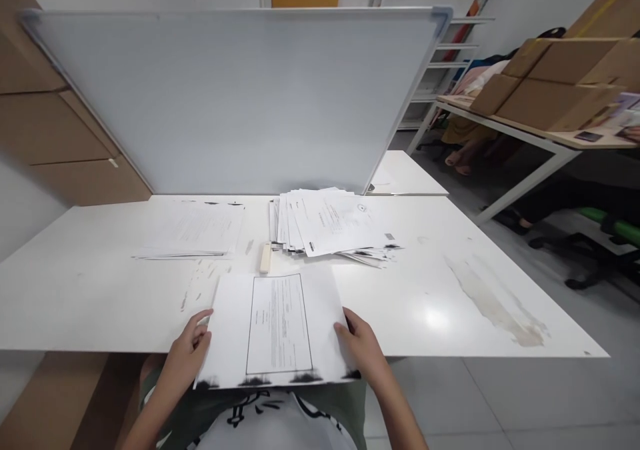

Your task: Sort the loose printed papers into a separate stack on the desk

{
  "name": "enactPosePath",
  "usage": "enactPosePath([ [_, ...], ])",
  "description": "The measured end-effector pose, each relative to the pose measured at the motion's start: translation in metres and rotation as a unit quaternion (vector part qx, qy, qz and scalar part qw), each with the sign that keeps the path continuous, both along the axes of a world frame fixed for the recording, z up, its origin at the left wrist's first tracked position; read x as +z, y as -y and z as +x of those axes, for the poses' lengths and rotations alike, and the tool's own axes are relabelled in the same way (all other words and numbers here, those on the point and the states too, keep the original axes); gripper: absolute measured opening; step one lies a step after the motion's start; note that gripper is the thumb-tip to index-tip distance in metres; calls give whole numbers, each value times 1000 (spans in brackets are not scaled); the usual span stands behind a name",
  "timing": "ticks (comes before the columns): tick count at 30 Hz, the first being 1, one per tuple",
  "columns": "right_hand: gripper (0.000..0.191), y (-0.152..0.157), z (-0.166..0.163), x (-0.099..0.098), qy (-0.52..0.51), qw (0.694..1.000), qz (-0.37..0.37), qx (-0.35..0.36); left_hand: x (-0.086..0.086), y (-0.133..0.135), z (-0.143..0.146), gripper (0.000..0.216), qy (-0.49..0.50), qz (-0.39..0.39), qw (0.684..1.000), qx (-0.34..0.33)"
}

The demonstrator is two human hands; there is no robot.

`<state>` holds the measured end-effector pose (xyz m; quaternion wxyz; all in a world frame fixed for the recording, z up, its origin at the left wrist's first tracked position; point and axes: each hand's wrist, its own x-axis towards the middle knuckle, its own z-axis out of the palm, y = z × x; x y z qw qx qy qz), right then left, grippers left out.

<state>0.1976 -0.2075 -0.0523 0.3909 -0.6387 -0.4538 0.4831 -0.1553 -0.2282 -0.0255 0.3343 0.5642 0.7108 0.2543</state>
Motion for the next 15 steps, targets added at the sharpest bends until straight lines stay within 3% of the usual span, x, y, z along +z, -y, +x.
enactPosePath([
  [4,42,-9,-11,8,-41,999,-7,-10,-2,-9,-10,51,-82,-1,996,-43],
  [7,43,-11,-19,6,-66,997,1,-43,0,-19,-9,50,-161,52,983,-67],
  [11,44,-13,-24,-3,-62,996,-11,-67,8,-44,10,49,-269,186,940,-97],
  [15,55,-20,-26,-10,-23,994,-2,-103,14,-77,40,58,-268,226,911,-218],
])
